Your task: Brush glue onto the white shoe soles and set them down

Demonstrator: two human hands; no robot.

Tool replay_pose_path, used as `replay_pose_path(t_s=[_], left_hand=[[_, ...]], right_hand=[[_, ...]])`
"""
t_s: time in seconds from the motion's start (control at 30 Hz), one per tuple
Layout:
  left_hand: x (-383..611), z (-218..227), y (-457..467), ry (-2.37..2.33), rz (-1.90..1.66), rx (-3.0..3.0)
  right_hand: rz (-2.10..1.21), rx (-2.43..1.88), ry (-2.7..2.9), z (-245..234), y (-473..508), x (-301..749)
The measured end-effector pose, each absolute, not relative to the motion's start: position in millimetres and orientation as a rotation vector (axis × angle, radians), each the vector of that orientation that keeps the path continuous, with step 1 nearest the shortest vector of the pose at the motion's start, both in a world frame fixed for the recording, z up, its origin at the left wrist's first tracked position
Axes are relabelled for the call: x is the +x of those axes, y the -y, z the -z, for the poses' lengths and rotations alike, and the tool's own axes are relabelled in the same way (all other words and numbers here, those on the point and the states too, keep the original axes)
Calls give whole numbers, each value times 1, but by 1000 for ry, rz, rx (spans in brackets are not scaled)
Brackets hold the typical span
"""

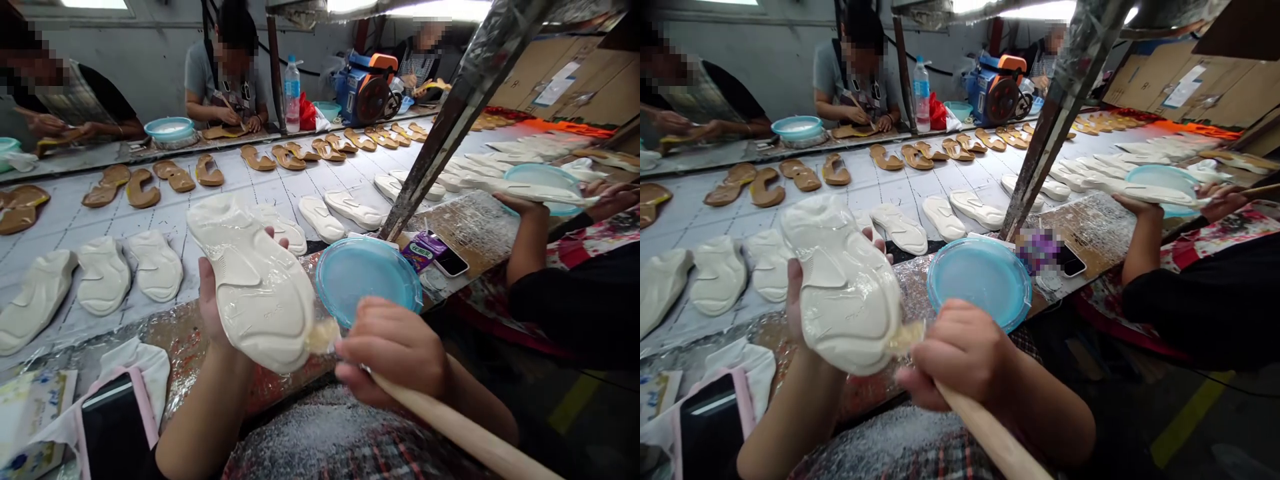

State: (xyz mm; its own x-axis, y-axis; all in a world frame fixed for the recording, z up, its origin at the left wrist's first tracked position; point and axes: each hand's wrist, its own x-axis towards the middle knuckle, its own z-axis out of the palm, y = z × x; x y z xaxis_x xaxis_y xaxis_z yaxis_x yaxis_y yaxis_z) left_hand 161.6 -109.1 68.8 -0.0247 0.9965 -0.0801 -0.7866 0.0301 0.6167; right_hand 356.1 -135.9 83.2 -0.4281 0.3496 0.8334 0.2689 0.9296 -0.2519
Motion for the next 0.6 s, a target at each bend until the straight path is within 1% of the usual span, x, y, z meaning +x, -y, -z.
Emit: replay_pose_path(t_s=[0.1, 0.27, 0.4, 0.43, 0.5, 0.6], left_hand=[[158, -67, 106, -601, -1547, 456], [158, -68, 103, -492, -1493, 402], [161, -70, 101, -487, -1502, 423], [165, -72, 102, -485, -1521, 454], [175, -79, 103, -514, -1562, 487], [184, -83, 102, -649, -1584, 401]], right_hand=[[-303, -424, 1950, -80, 145, 358], [-280, -410, 1886, -75, 149, 353], [-544, -384, 1762, -81, 150, 350], [-563, -395, 1736, -84, 148, 349], [-469, -425, 1770, -88, 140, 346], [-157, -491, 1992, -76, 130, 336]])
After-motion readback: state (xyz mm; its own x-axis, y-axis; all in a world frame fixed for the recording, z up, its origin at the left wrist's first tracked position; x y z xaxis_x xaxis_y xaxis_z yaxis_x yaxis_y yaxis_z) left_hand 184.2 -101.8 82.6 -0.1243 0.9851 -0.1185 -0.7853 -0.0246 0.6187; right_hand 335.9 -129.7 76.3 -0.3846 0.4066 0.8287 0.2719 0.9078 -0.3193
